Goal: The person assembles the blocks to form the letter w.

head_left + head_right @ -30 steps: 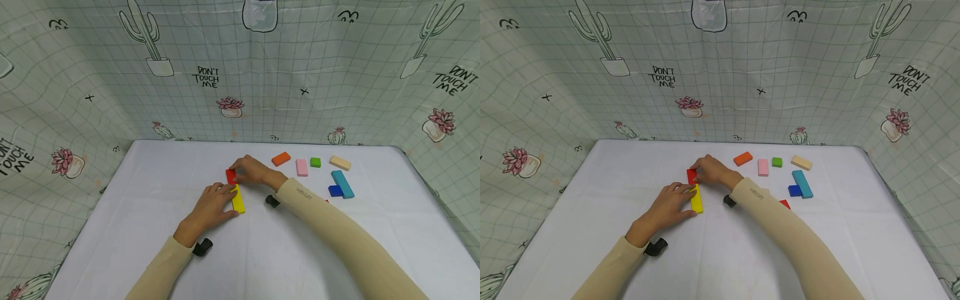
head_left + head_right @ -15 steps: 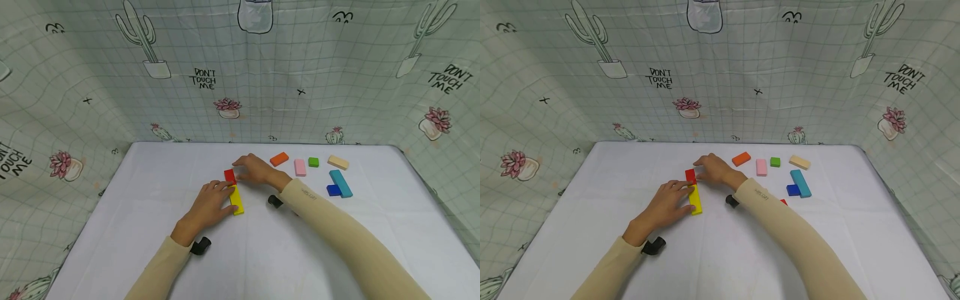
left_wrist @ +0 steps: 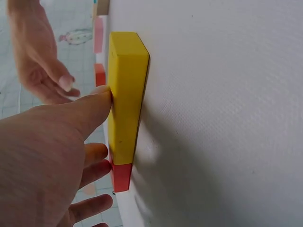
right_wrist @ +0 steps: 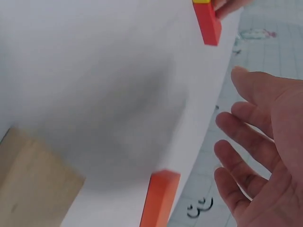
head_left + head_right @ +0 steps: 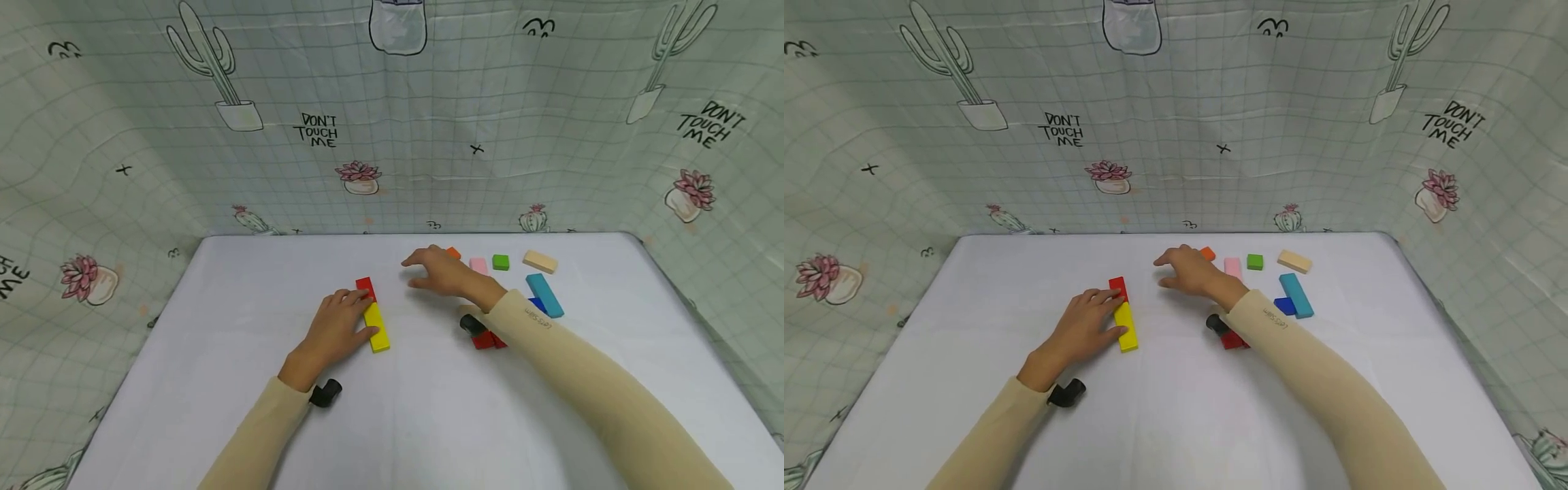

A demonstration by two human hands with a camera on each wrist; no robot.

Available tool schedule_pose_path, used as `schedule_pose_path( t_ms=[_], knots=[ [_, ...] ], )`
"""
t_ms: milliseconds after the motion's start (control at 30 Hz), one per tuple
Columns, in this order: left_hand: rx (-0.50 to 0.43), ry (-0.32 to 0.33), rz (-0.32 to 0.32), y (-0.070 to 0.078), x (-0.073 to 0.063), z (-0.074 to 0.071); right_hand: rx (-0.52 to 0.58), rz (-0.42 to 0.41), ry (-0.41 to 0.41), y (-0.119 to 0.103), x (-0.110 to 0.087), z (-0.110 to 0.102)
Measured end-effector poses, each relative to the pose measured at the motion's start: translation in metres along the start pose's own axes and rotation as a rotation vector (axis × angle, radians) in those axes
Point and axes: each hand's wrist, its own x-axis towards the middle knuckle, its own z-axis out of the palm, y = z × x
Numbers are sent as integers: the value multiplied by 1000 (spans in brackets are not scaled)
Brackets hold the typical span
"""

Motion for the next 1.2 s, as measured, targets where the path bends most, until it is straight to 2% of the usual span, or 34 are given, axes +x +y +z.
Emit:
schedule_pose_path(
  t_ms=[267,467,933,1200],
  knots=[
    [5,10,6,0,0,1,-33,-13,47,12,-30,-11],
    [-2,8,6,1,0,-1,-37,10,59,19,-54,-13],
    [-23,17,6,1,-1,2,-57,-9,137,18,-106,-2],
    [-22,39,23,-1,-1,1,-115,-59,190,19,-132,8]
  ],
)
